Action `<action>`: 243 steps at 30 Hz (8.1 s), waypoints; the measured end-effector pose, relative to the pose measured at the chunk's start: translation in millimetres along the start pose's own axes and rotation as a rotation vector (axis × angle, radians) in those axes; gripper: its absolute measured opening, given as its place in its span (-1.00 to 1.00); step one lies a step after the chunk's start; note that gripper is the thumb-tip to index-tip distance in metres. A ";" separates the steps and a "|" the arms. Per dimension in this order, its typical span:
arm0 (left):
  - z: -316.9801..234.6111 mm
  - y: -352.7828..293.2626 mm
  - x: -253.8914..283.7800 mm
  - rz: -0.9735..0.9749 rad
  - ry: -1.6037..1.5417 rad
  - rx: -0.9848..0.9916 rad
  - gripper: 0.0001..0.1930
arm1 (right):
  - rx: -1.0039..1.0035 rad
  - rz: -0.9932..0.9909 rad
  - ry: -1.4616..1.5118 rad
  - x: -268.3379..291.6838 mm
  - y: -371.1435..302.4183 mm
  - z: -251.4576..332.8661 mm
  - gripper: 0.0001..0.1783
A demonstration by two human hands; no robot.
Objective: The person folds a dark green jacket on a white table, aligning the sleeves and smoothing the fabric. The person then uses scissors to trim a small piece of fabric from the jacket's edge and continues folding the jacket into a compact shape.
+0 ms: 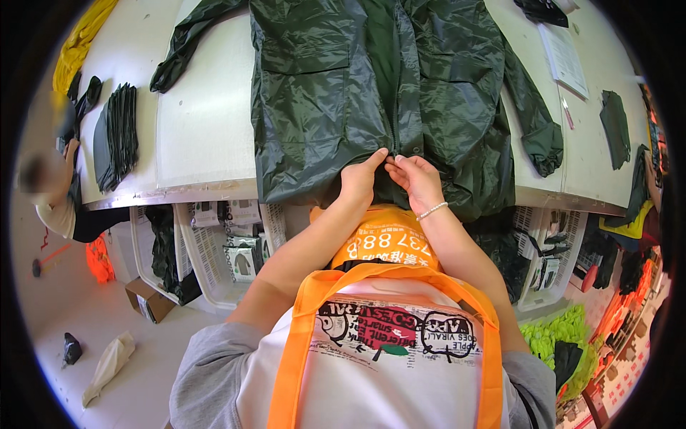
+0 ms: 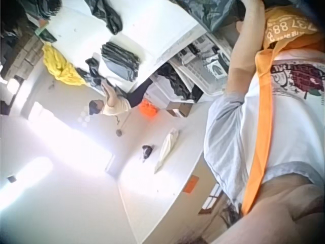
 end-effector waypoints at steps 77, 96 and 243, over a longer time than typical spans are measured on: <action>-304.6 251.8 -274.0 0.298 1.339 -1.389 -0.45 | 1.662 0.419 -1.935 -219.7 280.0 321.8 -0.79; -298.7 284.4 -263.5 0.160 1.319 -1.154 -0.58 | 1.306 -0.221 -2.033 -204.8 341.3 389.8 -0.84; -176.3 -20.0 52.2 -0.506 1.804 -1.124 -0.30 | 0.916 -0.545 -1.805 167.8 -11.0 186.3 -0.36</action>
Point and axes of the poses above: each hand's wrist, its own y-axis towards the middle knuckle, its own x-axis out of the back of the hand, z = x × y, the point moved 8 cm from there along y, towards the middle knuckle, and after that the axes turned 8 degrees about -y, right-handed, at the moved point
